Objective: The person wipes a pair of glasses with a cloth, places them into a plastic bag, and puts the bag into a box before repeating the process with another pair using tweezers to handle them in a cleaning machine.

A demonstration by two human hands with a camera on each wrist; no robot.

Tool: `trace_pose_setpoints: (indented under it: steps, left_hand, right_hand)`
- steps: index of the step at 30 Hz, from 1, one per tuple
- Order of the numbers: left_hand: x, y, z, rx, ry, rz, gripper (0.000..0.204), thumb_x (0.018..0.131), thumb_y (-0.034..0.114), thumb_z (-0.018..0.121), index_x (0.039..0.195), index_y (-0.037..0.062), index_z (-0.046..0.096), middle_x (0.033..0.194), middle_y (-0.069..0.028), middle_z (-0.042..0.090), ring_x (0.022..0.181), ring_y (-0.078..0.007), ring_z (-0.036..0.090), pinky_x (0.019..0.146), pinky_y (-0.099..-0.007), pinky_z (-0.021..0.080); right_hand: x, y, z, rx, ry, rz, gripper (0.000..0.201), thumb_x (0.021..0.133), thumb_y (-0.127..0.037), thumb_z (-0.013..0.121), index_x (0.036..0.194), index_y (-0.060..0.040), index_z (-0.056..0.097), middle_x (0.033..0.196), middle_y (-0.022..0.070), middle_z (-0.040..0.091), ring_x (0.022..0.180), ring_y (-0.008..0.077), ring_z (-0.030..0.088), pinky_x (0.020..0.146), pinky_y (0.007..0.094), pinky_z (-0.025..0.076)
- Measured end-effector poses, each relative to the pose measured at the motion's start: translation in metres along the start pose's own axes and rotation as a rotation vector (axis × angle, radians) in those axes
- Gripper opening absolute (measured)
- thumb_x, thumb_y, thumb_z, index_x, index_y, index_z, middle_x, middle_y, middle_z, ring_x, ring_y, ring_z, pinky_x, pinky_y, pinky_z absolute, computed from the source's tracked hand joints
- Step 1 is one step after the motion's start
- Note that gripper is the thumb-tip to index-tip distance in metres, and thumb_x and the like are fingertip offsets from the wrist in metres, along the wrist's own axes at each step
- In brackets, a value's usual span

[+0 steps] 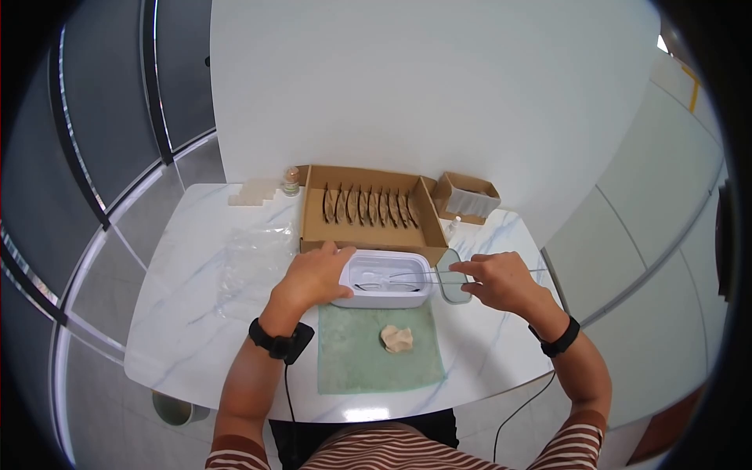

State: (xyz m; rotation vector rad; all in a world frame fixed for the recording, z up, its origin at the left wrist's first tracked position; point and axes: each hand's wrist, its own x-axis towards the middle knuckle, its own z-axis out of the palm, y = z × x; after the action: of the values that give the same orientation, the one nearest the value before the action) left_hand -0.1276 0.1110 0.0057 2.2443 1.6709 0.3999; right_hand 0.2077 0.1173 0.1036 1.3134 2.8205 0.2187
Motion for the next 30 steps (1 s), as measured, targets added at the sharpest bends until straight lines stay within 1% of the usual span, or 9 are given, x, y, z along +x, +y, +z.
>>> trace_pose_setpoints:
  steps: [2, 6, 8, 11, 15, 18, 21, 23, 30]
  left_hand:
    - [0.0, 0.0, 0.001, 0.014, 0.004, 0.006, 0.079, 0.077, 0.035, 0.085, 0.145, 0.0127, 0.051, 0.137, -0.0179, 0.055, 0.125, -0.0343, 0.058, 0.099, -0.0455, 0.05]
    - [-0.001, 0.001, 0.001, 0.016, 0.007, 0.009, 0.079, 0.077, 0.035, 0.084, 0.145, 0.0132, 0.051, 0.137, -0.0177, 0.055, 0.125, -0.0342, 0.058, 0.099, -0.0457, 0.051]
    - [-0.003, 0.002, 0.003, 0.036, 0.067, 0.016, 0.079, 0.075, 0.031, 0.086, 0.144, 0.0128, 0.052, 0.127, -0.0118, 0.059, 0.119, -0.0312, 0.061, 0.097, -0.0418, 0.052]
    - [-0.002, 0.002, 0.001, 0.033, 0.053, 0.006, 0.08, 0.075, 0.032, 0.086, 0.144, 0.013, 0.051, 0.128, -0.0118, 0.059, 0.118, -0.0312, 0.061, 0.096, -0.0419, 0.052]
    - [-0.002, 0.003, 0.001, 0.034, 0.056, 0.011, 0.08, 0.075, 0.032, 0.086, 0.145, 0.0131, 0.051, 0.128, -0.012, 0.059, 0.118, -0.0312, 0.061, 0.096, -0.0418, 0.052]
    - [-0.002, 0.002, 0.001, 0.033, 0.051, 0.015, 0.079, 0.075, 0.032, 0.086, 0.144, 0.013, 0.051, 0.127, -0.012, 0.059, 0.118, -0.031, 0.061, 0.096, -0.042, 0.052]
    - [-0.002, 0.003, 0.002, 0.044, 0.06, 0.021, 0.079, 0.075, 0.032, 0.086, 0.144, 0.0127, 0.051, 0.127, -0.0119, 0.059, 0.118, -0.031, 0.061, 0.096, -0.0422, 0.052]
    - [-0.002, 0.004, 0.001, 0.044, 0.054, 0.009, 0.079, 0.075, 0.031, 0.086, 0.144, 0.0125, 0.052, 0.127, -0.0117, 0.059, 0.118, -0.031, 0.061, 0.096, -0.042, 0.052]
    - [-0.002, 0.004, 0.001, 0.051, 0.062, 0.017, 0.081, 0.075, 0.032, 0.087, 0.145, 0.0125, 0.051, 0.126, -0.012, 0.059, 0.117, -0.031, 0.062, 0.095, -0.0417, 0.053]
  right_hand:
    - [0.001, -0.001, 0.005, 0.049, -0.002, -0.054, 0.034, 0.084, -0.019, 0.077, 0.118, -0.0189, 0.074, 0.089, 0.0045, 0.073, 0.077, 0.0276, 0.07, 0.066, 0.0398, 0.054]
    - [0.006, -0.003, 0.011, 0.048, -0.056, -0.068, 0.032, 0.085, -0.02, 0.077, 0.116, -0.0185, 0.075, 0.089, 0.0045, 0.073, 0.078, 0.0282, 0.07, 0.066, 0.0396, 0.054]
    - [0.011, 0.0, 0.018, 0.038, -0.032, -0.058, 0.033, 0.085, -0.02, 0.076, 0.118, -0.0186, 0.074, 0.088, 0.0052, 0.073, 0.079, 0.0284, 0.07, 0.066, 0.04, 0.054]
    - [0.018, 0.0, 0.018, 0.002, -0.028, -0.001, 0.035, 0.085, -0.021, 0.076, 0.12, -0.0188, 0.073, 0.087, 0.0057, 0.073, 0.079, 0.0284, 0.07, 0.066, 0.0406, 0.054]
    - [0.024, 0.009, 0.022, -0.032, 0.015, 0.003, 0.037, 0.085, -0.021, 0.076, 0.122, -0.0188, 0.072, 0.086, 0.0061, 0.072, 0.079, 0.0282, 0.07, 0.066, 0.0409, 0.054]
    - [0.02, 0.013, 0.01, 0.006, 0.003, -0.022, 0.035, 0.084, -0.02, 0.077, 0.119, -0.0188, 0.074, 0.087, 0.0052, 0.073, 0.08, 0.028, 0.07, 0.067, 0.0402, 0.054]
    - [0.014, 0.018, 0.002, 0.094, 0.018, -0.074, 0.034, 0.08, -0.014, 0.08, 0.113, -0.0177, 0.077, 0.086, 0.0046, 0.074, 0.076, 0.0268, 0.07, 0.067, 0.0383, 0.053]
    - [0.012, 0.019, -0.003, 0.065, -0.037, -0.087, 0.031, 0.079, -0.013, 0.08, 0.109, -0.0173, 0.078, 0.085, 0.004, 0.075, 0.077, 0.0263, 0.07, 0.067, 0.0378, 0.053]
    - [0.016, 0.025, 0.007, 0.077, -0.018, -0.082, 0.03, 0.08, -0.014, 0.079, 0.11, -0.0169, 0.078, 0.088, 0.0047, 0.076, 0.079, 0.0273, 0.071, 0.068, 0.0386, 0.054]
